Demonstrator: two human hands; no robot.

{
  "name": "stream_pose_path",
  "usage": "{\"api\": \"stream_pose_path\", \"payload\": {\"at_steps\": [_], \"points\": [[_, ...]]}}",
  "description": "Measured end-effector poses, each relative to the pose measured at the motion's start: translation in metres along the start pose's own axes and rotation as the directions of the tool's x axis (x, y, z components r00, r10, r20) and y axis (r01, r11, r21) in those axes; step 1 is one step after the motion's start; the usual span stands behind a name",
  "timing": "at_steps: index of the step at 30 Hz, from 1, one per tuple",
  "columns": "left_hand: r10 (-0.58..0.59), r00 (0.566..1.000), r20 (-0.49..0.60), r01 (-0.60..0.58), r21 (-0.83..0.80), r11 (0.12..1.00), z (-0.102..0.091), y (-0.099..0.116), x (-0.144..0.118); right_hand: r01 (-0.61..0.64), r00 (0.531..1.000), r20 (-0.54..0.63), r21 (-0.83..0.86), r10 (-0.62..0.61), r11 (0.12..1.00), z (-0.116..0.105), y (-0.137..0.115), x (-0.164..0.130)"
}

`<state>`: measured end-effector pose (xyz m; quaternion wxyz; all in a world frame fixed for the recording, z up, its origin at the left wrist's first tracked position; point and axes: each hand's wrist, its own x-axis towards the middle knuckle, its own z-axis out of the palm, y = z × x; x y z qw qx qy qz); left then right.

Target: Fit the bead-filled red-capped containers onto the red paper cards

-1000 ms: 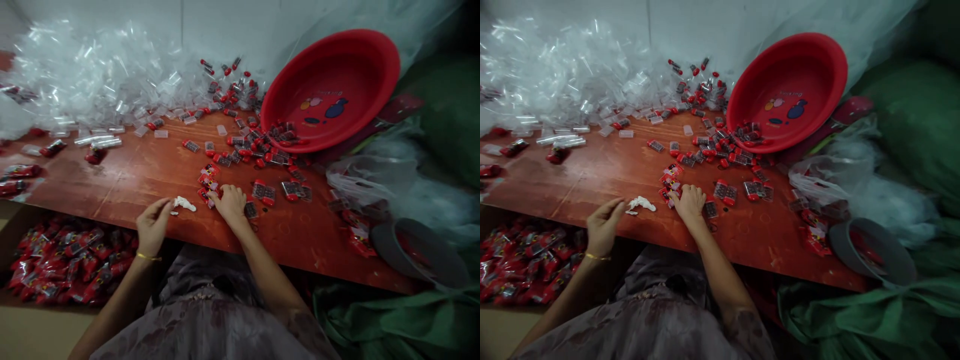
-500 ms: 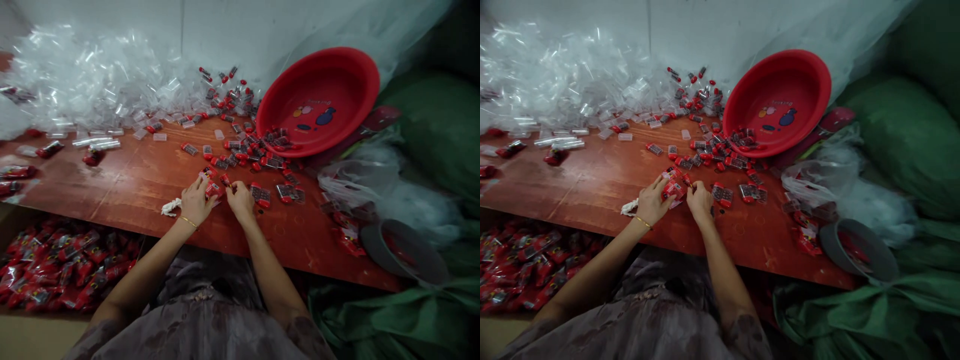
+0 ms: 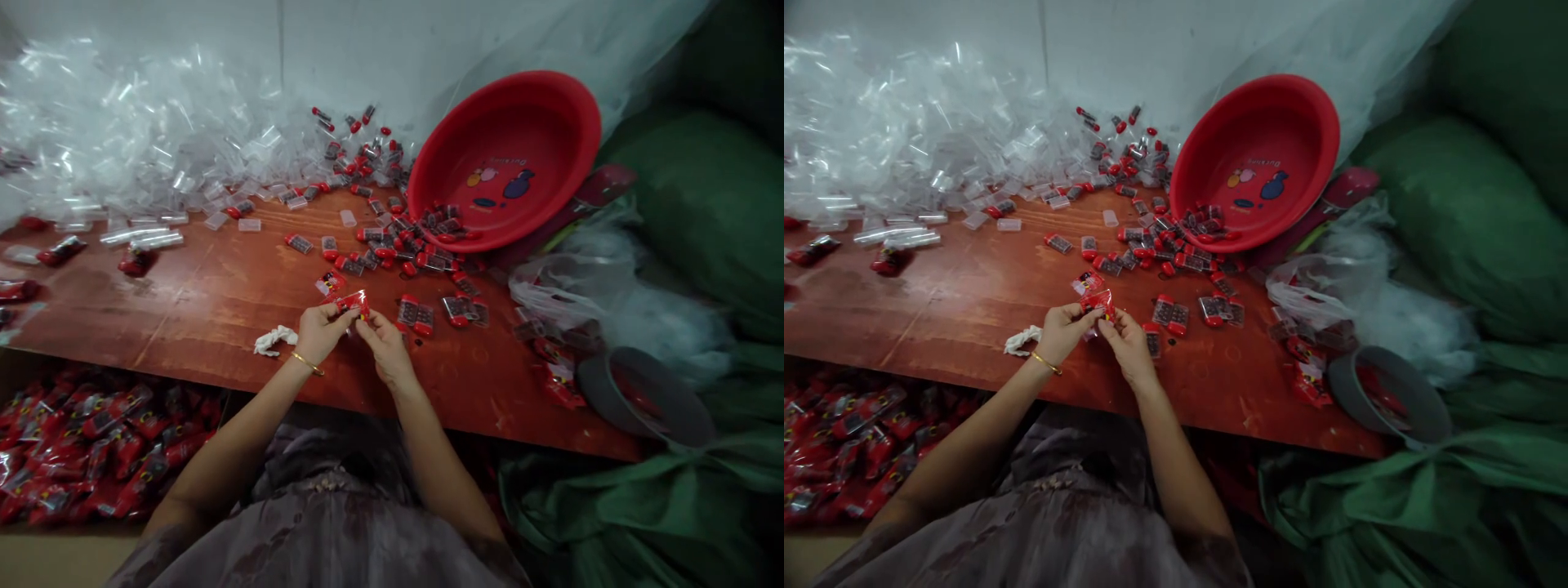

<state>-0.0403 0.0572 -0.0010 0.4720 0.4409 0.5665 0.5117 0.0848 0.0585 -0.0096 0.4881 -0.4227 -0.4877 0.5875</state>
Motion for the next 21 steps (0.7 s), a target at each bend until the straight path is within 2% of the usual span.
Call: {"api": "stream_pose_path", "payload": {"at_steps": [3, 6, 8, 10, 12, 14, 17, 21], "points": [[0.098, 0.995, 0.011, -0.099, 0.104, 0.99, -0.003, -0.008, -0.015, -0.099, 0.995, -0.023, 0.094, 0.102, 0.991, 0.003, 0.007, -0.013], [0.097, 0.995, 0.01, -0.098, 0.122, 0.988, -0.004, -0.015, -0.033, -0.15, 0.987, -0.053, 0.079, 0.154, 0.986, 0.003, 0.017, -0.024], [0.083, 0.997, -0.004, -0.081, 0.143, 0.986, -0.003, -0.019, -0.042, -0.11, 0.991, -0.085, -0.024, 0.107, 0.994, 0.003, 0.023, -0.032], [0.052, 0.998, -0.041, -0.046, 0.153, 0.987, 0.0, -0.022, -0.048, -0.037, 0.993, -0.118, -0.2, 0.013, 0.979, 0.004, 0.025, -0.038], [0.001, 0.997, -0.075, 0.005, 0.079, 0.997, 0.005, -0.021, -0.051, 0.017, 0.988, -0.138, -0.367, -0.073, 0.93, 0.004, 0.025, -0.043], [-0.068, 0.995, -0.071, 0.062, -0.087, 0.994, 0.009, -0.016, -0.052, 0.055, 0.98, -0.142, -0.473, -0.138, 0.879, 0.003, 0.022, -0.045], [-0.197, 0.98, 0.017, 0.191, -0.353, 0.916, 0.011, -0.007, -0.052, 0.105, 0.979, -0.086, -0.556, -0.183, 0.825, -0.001, 0.016, -0.046], [-0.352, 0.93, 0.104, 0.358, -0.463, 0.811, 0.008, 0.001, -0.049, 0.125, 0.981, -0.03, -0.651, -0.19, 0.749, -0.01, 0.01, -0.044]]}}
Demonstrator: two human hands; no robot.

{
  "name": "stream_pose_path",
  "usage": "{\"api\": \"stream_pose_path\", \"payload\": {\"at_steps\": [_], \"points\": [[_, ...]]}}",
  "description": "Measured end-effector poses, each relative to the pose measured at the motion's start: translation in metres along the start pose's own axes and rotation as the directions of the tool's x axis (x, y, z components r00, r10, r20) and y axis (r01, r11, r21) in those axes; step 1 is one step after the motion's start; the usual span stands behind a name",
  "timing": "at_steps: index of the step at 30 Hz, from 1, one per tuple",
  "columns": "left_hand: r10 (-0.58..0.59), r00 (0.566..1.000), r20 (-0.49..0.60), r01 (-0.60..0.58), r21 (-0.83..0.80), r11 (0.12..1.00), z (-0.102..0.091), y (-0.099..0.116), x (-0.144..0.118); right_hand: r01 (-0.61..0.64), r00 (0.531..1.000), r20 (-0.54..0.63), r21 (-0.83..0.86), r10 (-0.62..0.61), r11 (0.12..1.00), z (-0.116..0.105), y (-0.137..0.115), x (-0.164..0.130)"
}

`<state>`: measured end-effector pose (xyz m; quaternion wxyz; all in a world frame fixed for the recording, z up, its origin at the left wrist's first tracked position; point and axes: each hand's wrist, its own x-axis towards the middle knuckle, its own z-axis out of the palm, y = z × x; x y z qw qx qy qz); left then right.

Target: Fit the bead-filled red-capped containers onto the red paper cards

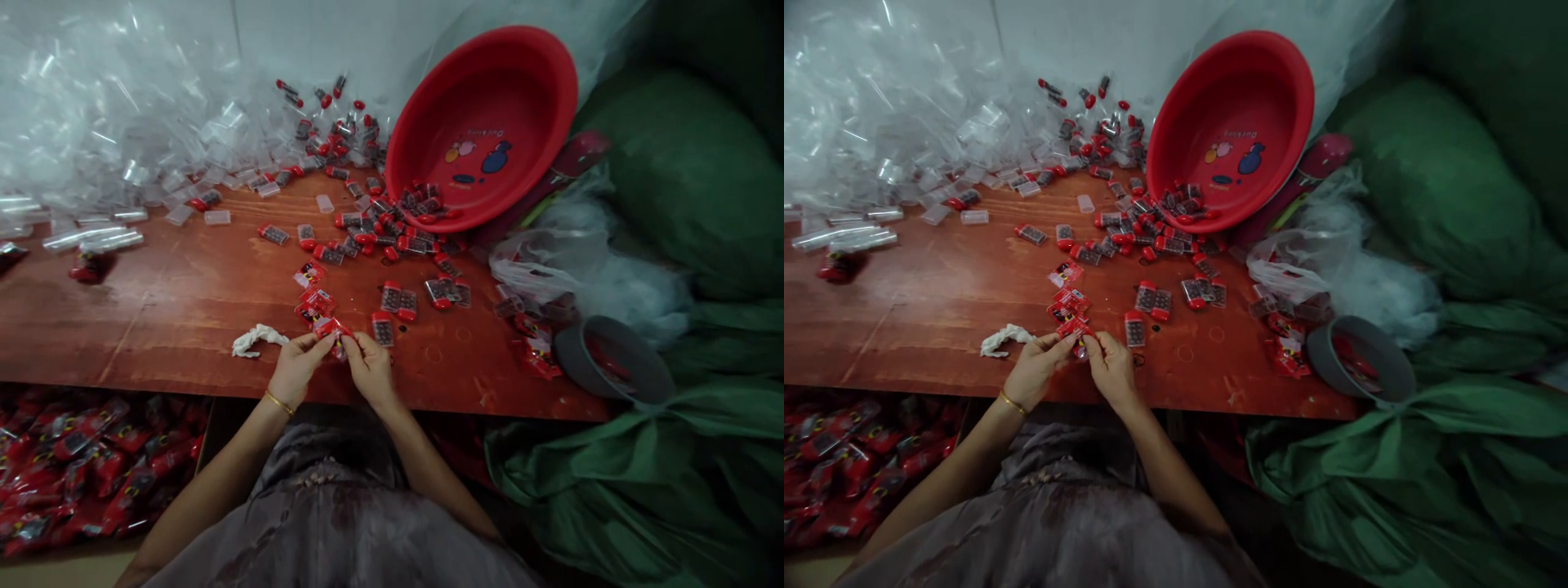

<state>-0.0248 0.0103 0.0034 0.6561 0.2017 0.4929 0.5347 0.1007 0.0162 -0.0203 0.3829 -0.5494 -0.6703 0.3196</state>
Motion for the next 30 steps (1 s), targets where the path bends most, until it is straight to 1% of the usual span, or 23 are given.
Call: {"api": "stream_pose_path", "payload": {"at_steps": [2, 3, 4, 5, 7, 8, 9, 10, 11, 12, 13, 15, 16, 17, 18, 19, 20, 23, 26, 30], "points": [[-0.08, 0.996, -0.038, 0.079, -0.035, 0.996, -0.003, 0.002, 0.002, 0.016, 1.0, -0.022, -0.115, -0.019, 0.993, -0.008, 0.005, 0.002], [-0.11, 0.992, -0.058, 0.107, -0.053, 0.993, -0.005, 0.003, 0.003, 0.012, 0.999, -0.047, -0.21, -0.023, 0.978, -0.012, 0.008, 0.003], [-0.128, 0.989, -0.075, 0.123, -0.066, 0.99, -0.007, 0.004, 0.004, -0.008, 0.997, -0.079, -0.327, -0.018, 0.945, -0.017, 0.012, 0.005], [-0.135, 0.987, -0.087, 0.129, -0.072, 0.989, -0.009, 0.004, 0.005, -0.043, 0.994, -0.108, -0.449, -0.006, 0.893, -0.021, 0.016, 0.006], [-0.132, 0.987, -0.094, 0.125, -0.079, 0.989, -0.011, 0.005, 0.005, -0.118, 0.99, -0.139, -0.636, 0.038, 0.763, -0.029, 0.024, 0.009], [-0.136, 0.987, -0.088, 0.129, -0.085, 0.988, -0.012, 0.005, 0.004, -0.14, 0.988, -0.139, -0.687, 0.06, 0.713, -0.032, 0.028, 0.011], [-0.145, 0.987, -0.076, 0.137, -0.095, 0.986, -0.012, 0.005, 0.003, -0.143, 0.989, -0.128, -0.714, 0.073, 0.686, -0.034, 0.031, 0.012], [-0.155, 0.986, -0.063, 0.148, -0.106, 0.983, -0.011, 0.006, 0.002, -0.133, 0.991, -0.112, -0.72, 0.075, 0.682, -0.036, 0.033, 0.012], [-0.165, 0.985, -0.052, 0.158, -0.118, 0.98, -0.011, 0.006, 0.001, -0.123, 0.992, -0.101, -0.703, 0.072, 0.7, -0.038, 0.034, 0.012], [-0.174, 0.984, -0.046, 0.167, -0.129, 0.977, -0.01, 0.007, -0.001, -0.118, 0.993, -0.097, -0.659, 0.072, 0.743, -0.04, 0.034, 0.01], [-0.182, 0.982, -0.043, 0.174, -0.138, 0.975, -0.01, 0.008, -0.003, -0.115, 0.993, -0.088, -0.582, 0.078, 0.805, -0.042, 0.033, 0.007], [-0.186, 0.981, -0.047, 0.177, -0.146, 0.973, -0.01, 0.01, -0.007, -0.109, 0.994, -0.022, -0.324, 0.107, 0.94, -0.047, 0.028, -0.003], [-0.182, 0.982, -0.05, 0.173, -0.147, 0.974, -0.01, 0.011, -0.009, -0.116, 0.992, 0.036, -0.166, 0.124, 0.979, -0.05, 0.023, -0.01], [-0.177, 0.983, -0.049, 0.168, -0.145, 0.975, -0.01, 0.012, -0.011, -0.134, 0.985, 0.104, -0.015, 0.134, 0.991, -0.053, 0.018, -0.018], [-0.173, 0.984, -0.045, 0.165, -0.136, 0.977, -0.01, 0.012, -0.012, -0.159, 0.976, 0.168, 0.108, 0.14, 0.981, -0.055, 0.012, -0.025], [-0.17, 0.985, -0.039, 0.164, -0.123, 0.979, -0.01, 0.013, -0.014, -0.188, 0.966, 0.215, 0.195, 0.145, 0.963, -0.056, 0.006, -0.032], [-0.168, 0.985, -0.034, 0.164, -0.108, 0.981, -0.01, 0.013, -0.015, -0.216, 0.957, 0.248, 0.247, 0.153, 0.945, -0.057, 0.0, -0.038], [-0.162, 0.987, -0.019, 0.16, -0.056, 0.985, -0.01, 0.011, -0.018, -0.252, 0.942, 0.291, 0.285, 0.167, 0.925, -0.055, -0.011, -0.045], [-0.138, 0.99, -0.006, 0.138, -0.021, 0.99, -0.01, 0.009, -0.02, -0.272, 0.933, 0.313, 0.288, 0.178, 0.918, -0.049, -0.013, -0.042], [-0.127, 0.992, -0.01, 0.127, 0.006, 0.992, -0.01, 0.009, -0.021, -0.28, 0.943, 0.265, 0.299, 0.203, 0.912, -0.043, -0.012, -0.037]]}}
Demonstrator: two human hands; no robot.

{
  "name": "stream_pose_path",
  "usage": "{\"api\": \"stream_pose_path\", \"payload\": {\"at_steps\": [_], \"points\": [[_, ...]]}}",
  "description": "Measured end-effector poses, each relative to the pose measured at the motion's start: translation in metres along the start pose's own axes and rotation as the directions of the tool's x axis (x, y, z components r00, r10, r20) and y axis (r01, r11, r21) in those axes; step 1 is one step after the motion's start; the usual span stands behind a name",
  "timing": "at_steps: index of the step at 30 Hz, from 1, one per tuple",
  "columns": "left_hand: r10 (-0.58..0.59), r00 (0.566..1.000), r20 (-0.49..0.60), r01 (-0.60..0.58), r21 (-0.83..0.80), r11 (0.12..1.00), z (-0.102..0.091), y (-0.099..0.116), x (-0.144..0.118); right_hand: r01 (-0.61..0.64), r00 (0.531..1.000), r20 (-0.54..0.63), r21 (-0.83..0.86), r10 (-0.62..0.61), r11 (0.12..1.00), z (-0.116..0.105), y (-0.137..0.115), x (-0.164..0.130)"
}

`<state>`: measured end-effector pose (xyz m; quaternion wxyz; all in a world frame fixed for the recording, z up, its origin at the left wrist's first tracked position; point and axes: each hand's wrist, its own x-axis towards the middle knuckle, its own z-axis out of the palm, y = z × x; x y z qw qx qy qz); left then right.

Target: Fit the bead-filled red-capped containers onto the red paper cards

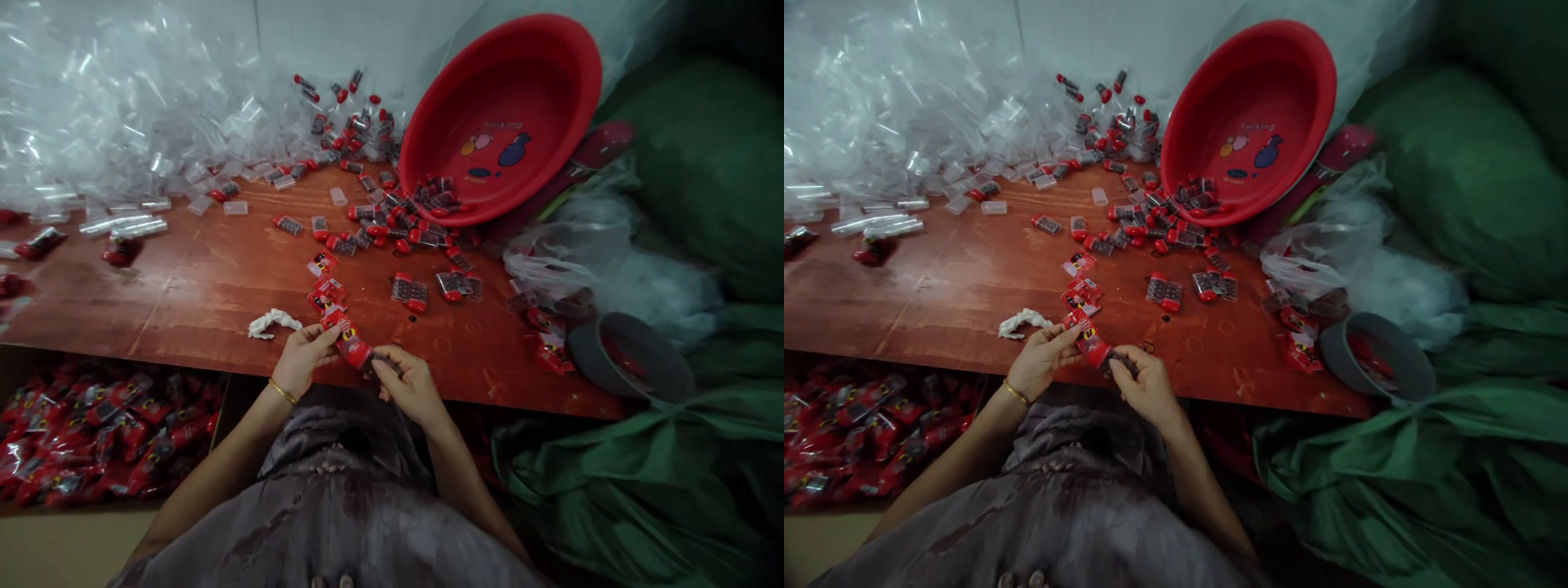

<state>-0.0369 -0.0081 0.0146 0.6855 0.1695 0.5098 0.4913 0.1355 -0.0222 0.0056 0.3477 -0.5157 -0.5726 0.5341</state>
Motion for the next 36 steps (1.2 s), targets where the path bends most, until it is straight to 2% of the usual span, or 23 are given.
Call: {"api": "stream_pose_path", "payload": {"at_steps": [5, 9, 12, 14, 17, 20, 24, 27, 31, 36], "points": [[0.049, 0.999, 0.024, -0.049, 0.008, 0.999, 0.004, -0.001, 0.001, -0.011, 1.0, 0.006, 0.057, 0.01, 0.998, 0.005, 0.0, 0.004], [0.107, 0.994, 0.038, -0.107, 0.016, 0.994, 0.008, -0.01, 0.003, -0.008, 0.999, 0.033, 0.154, 0.003, 0.988, 0.014, 0.006, 0.011], [0.167, 0.985, 0.045, -0.166, -0.03, 0.986, 0.011, -0.018, 0.006, 0.022, 0.998, -0.064, 0.187, -0.01, 0.982, 0.023, 0.01, 0.017], [0.198, 0.98, 0.025, -0.195, -0.084, 0.977, 0.013, -0.02, 0.008, 0.064, 0.987, -0.153, 0.14, -0.042, 0.988, 0.029, 0.011, 0.02], [0.151, 0.988, 0.021, -0.146, -0.151, 0.978, 0.015, -0.019, 0.009, 0.088, 0.985, -0.154, 0.09, -0.074, 0.992, 0.034, 0.01, 0.022], [0.109, 0.994, 0.016, -0.104, -0.179, 0.978, 0.015, -0.016, 0.011, 0.064, 0.996, -0.08, 0.189, -0.049, 0.98, 0.036, 0.011, 0.023], [0.173, 0.983, -0.054, -0.181, -0.24, 0.954, 0.011, -0.015, 0.017, 0.034, 0.999, -0.047, 0.293, -0.021, 0.956, 0.034, 0.015, 0.02], [0.183, 0.981, -0.06, -0.192, -0.244, 0.95, 0.01, -0.018, 0.02, 0.034, 0.995, -0.104, 0.293, -0.004, 0.956, 0.033, 0.013, 0.018], [0.156, 0.987, -0.039, -0.16, -0.248, 0.955, 0.01, -0.018, 0.019, 0.102, 0.975, -0.214, 0.241, -0.05, 0.965, 0.035, 0.005, 0.017], [0.13, 0.988, 0.082, -0.102, -0.283, 0.954, 0.01, -0.013, 0.014, 0.131, 0.968, -0.236, 0.157, -0.092, 0.979, 0.047, 0.008, 0.018]]}}
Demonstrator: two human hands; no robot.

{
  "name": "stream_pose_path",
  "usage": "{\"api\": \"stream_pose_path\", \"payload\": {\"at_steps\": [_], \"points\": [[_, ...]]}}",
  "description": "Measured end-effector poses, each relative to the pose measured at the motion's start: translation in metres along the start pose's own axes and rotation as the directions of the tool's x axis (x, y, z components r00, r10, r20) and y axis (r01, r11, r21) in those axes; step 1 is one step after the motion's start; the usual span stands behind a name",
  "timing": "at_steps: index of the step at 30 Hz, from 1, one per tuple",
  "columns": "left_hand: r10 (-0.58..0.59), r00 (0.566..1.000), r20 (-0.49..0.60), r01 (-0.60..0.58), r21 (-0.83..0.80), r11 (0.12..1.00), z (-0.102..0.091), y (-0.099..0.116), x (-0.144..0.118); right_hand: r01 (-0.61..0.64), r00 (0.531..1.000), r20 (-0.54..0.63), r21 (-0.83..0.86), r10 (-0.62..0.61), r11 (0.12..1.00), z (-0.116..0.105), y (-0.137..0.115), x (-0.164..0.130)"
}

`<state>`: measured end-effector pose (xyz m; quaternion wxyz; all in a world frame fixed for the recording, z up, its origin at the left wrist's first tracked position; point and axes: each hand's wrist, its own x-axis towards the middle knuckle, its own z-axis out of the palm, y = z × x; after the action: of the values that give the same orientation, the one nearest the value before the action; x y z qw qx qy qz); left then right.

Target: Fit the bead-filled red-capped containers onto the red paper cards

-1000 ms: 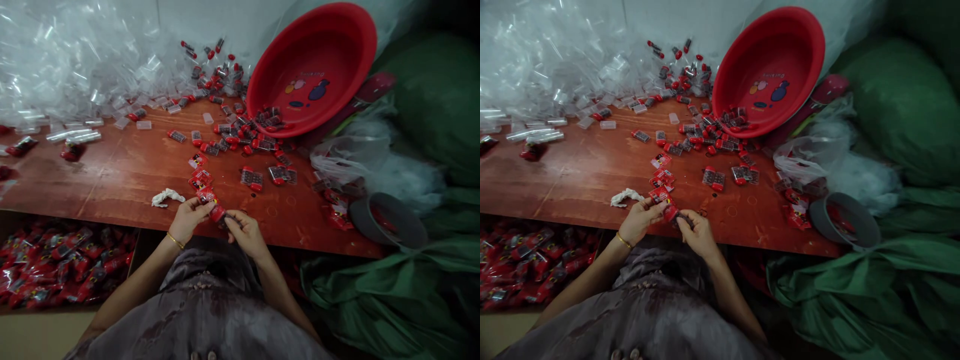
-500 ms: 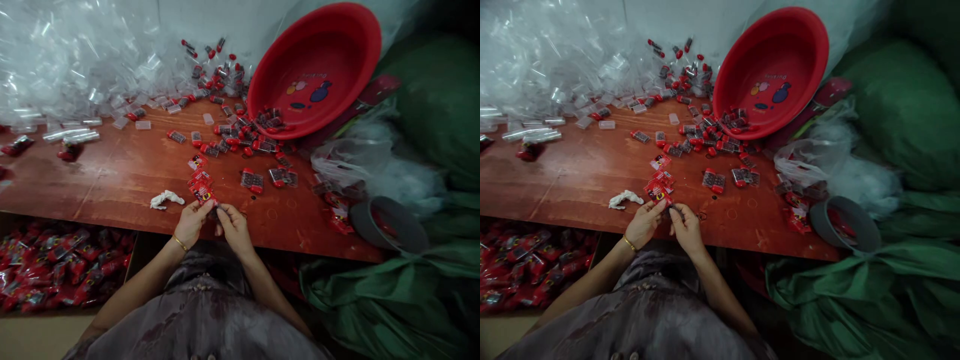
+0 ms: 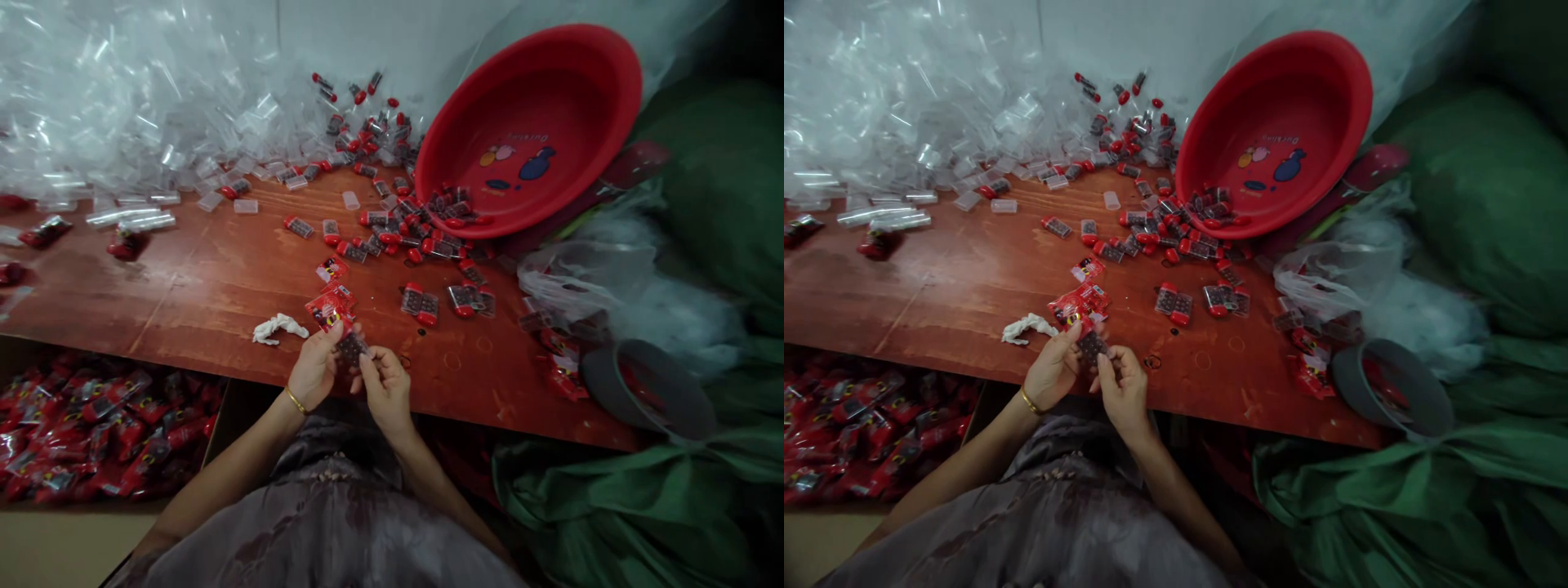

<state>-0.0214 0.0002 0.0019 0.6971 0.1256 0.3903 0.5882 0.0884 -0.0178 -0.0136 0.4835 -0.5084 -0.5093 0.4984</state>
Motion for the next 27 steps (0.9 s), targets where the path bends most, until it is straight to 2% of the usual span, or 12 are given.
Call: {"api": "stream_pose_path", "payload": {"at_steps": [2, 8, 11, 14, 19, 23, 27], "points": [[-0.014, 1.0, 0.012, 0.013, 0.031, 0.999, 0.001, -0.001, 0.0, 0.009, 1.0, -0.024, 0.003, -0.009, 1.0, 0.004, 0.004, 0.0], [0.119, 0.993, -0.005, -0.118, 0.114, 0.986, 0.005, -0.002, -0.002, -0.054, 0.998, -0.016, 0.133, 0.057, 0.99, 0.006, 0.001, 0.002], [0.117, 0.993, 0.015, -0.118, 0.06, 0.991, 0.004, 0.002, -0.003, 0.005, 0.997, -0.079, 0.043, -0.002, 0.999, 0.003, -0.003, -0.001], [0.087, 0.996, 0.003, -0.087, 0.037, 0.996, 0.0, 0.0, -0.002, 0.055, 0.994, -0.094, -0.012, -0.056, 0.998, 0.003, -0.005, -0.003], [0.065, 0.997, -0.04, -0.063, 0.045, 0.997, -0.003, -0.005, -0.005, 0.072, 0.996, -0.056, -0.061, -0.075, 0.996, 0.006, -0.006, 0.0], [0.077, 0.997, -0.032, -0.074, 0.064, 0.995, -0.001, 0.002, -0.006, 0.141, 0.99, -0.007, -0.151, -0.144, 0.978, 0.007, 0.002, -0.003], [0.043, 0.998, -0.054, -0.039, 0.082, 0.996, 0.003, 0.008, 0.0, 0.212, 0.976, 0.005, -0.272, -0.219, 0.939, 0.007, 0.012, -0.009]]}}
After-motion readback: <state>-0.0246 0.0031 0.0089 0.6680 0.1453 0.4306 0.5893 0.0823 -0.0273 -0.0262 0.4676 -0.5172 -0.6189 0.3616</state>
